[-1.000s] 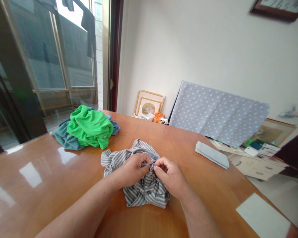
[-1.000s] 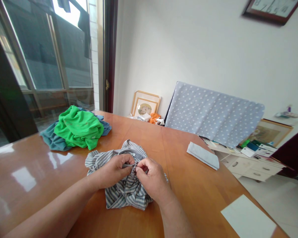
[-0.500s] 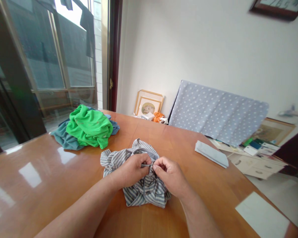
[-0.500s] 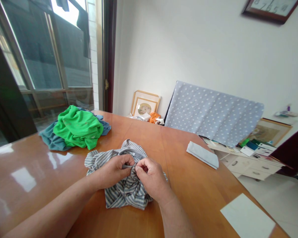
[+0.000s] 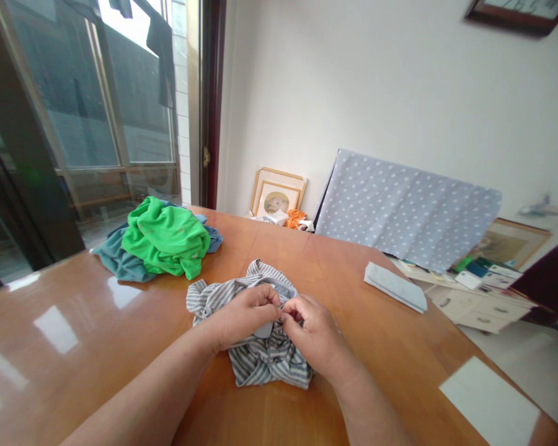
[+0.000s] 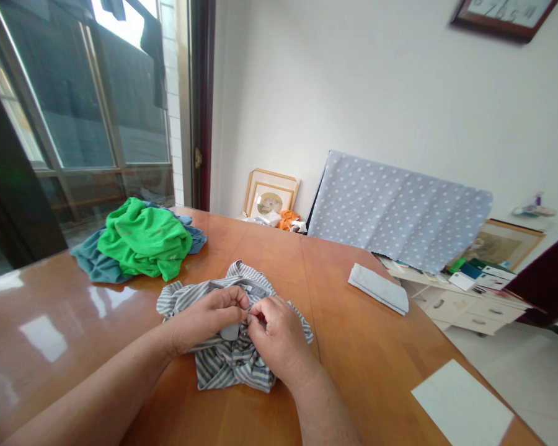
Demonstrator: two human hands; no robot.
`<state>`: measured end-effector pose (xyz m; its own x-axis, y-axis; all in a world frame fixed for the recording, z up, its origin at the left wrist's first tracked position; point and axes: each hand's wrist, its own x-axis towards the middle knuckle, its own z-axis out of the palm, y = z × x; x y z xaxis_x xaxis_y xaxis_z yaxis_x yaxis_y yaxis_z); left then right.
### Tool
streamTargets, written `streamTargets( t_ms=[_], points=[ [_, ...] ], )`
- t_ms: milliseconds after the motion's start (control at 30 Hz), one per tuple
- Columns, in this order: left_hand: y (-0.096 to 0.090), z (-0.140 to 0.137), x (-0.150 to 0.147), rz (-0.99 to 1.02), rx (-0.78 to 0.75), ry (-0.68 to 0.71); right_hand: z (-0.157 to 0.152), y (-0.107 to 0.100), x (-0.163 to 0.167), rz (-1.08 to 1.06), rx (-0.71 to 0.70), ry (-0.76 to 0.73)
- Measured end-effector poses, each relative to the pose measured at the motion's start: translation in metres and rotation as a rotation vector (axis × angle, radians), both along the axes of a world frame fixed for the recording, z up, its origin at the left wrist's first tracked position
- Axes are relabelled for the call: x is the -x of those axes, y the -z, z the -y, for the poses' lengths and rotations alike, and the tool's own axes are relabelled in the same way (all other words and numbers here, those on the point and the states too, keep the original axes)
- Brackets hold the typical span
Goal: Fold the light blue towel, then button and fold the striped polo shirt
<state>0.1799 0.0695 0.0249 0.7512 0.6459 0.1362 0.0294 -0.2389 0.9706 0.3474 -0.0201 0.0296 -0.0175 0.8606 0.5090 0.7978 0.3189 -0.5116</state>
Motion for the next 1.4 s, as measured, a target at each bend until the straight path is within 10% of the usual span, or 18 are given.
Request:
streamTargets(
  t_ms=[1167,1400],
  points=[
    [-0.005,0.004,-0.005,0.052,0.203,-0.131,-0.001,0.007,0.002,-0.108,0.077,-0.023],
    [-0.003,-0.001,-0.001,0.139,0.289,0.033,-0.004,0.012,-0.001,-0.182,0.112,-0.015]
  ],
)
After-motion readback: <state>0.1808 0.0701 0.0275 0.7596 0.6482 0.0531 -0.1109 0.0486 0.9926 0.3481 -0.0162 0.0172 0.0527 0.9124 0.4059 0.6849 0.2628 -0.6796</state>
